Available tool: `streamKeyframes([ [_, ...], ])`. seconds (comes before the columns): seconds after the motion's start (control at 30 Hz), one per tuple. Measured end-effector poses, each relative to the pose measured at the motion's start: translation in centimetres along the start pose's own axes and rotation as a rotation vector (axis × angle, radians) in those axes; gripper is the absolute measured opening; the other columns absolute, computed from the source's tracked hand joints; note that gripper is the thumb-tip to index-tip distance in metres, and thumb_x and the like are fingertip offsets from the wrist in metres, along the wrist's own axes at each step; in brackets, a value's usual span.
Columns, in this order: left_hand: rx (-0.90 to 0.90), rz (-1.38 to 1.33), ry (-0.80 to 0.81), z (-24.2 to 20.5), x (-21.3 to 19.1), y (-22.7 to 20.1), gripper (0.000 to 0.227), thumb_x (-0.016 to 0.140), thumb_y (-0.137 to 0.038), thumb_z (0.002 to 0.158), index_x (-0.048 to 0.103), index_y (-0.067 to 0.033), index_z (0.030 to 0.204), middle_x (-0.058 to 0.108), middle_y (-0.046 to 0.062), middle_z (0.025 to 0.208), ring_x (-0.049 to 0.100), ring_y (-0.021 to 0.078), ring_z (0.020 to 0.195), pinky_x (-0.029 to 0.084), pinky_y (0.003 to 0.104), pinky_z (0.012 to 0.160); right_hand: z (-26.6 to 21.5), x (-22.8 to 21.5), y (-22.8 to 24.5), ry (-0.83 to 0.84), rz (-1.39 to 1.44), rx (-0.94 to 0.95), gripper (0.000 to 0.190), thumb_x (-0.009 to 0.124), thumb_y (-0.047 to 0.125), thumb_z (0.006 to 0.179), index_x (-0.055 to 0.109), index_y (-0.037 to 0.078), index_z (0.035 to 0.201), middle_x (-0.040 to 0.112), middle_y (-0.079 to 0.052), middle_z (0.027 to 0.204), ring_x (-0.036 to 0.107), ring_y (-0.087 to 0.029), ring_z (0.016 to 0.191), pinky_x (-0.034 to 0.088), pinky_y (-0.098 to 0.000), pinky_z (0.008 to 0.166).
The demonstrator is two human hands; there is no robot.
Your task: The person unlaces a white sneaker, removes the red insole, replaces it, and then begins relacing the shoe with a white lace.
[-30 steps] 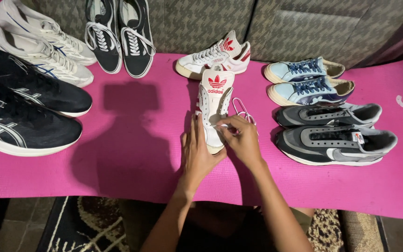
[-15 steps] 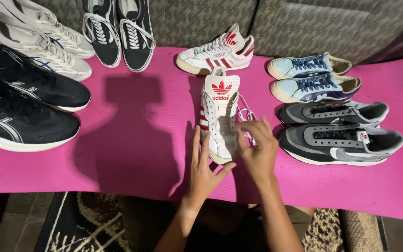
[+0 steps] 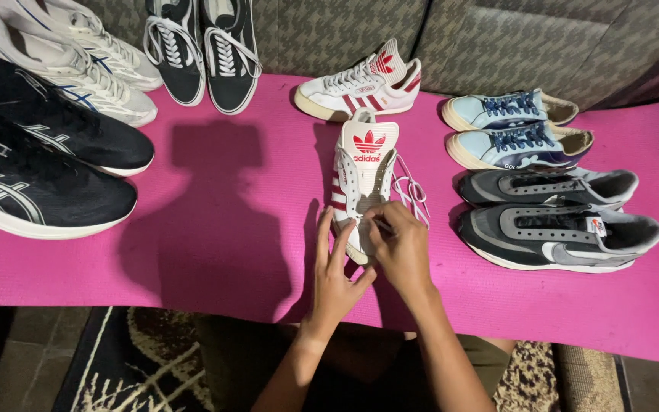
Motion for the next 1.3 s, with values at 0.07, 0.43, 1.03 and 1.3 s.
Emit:
streamKeyframes([
  [0.07, -0.021, -0.005, 0.015, 0.0, -0.1, -0.1, 0.082, 0.085, -0.006, 0.065, 0.055, -0.0021, 0.141, 0.026, 0.027, 0.162, 0.023, 0.0502, 0.151, 0.03, 0.062, 0.118, 0.1, 0.1, 0.3, -0.007, -0.012, 0.004, 0.015, 0.073, -0.001, 0.083, 0.071, 0.005, 0.097, 0.071, -0.016, 0.087, 0.07, -0.042, 0.083, 0.055, -0.0497, 0.075],
  [0.43, -0.043, 0.035, 0.045, 0.0, -0.3, -0.5, 0.076, 0.082, 0.002, 0.061, 0.057, 0.0037, 0.132, 0.026, 0.026, 0.161, 0.025, 0.0487, 0.151, 0.031, 0.06, 0.119, -0.9, 2.4, -1.0, -0.005, -0.267, -0.083, 0.037, 0.082, -0.001, 0.069, 0.067, 0.006, 0.101, 0.069, -0.015, 0.086, 0.067, -0.038, 0.087, 0.052, -0.048, 0.08],
  [1.03, -0.124, -0.141, -0.029, 2.1, -2.1, -0.5, 0.042, 0.063, -0.015, 0.095, 0.058, -0.0036, 0.136, 0.044, 0.022, 0.151, 0.043, 0.0445, 0.142, 0.039, 0.06, 0.114, 2.1, -0.9, -1.8, 0.047, -0.068, -0.054, 0.007, 0.071, 0.013, 0.092, 0.074, 0.013, 0.098, 0.07, -0.009, 0.094, 0.065, -0.033, 0.094, 0.051, -0.0431, 0.085],
  [1.3, 0.047, 0.271, 0.539, 10.0, -3.7, 0.5, 0.028, 0.07, -0.02, 0.094, 0.074, -0.0132, 0.121, 0.02, 0.021, 0.166, 0.011, 0.047, 0.155, 0.019, 0.057, 0.124, 5.0, -3.3, -1.5, 0.355, -0.414, -0.375, 0.009, 0.075, 0.015, 0.085, 0.076, 0.009, 0.092, 0.066, -0.007, 0.116, 0.053, -0.034, 0.116, 0.043, -0.0489, 0.096],
])
Point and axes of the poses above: each hand's wrist, its own z-axis towards the middle knuckle, its own x-axis out of the palm, y = z × x, the point moved 1 cm from there along z, towards the middle knuckle
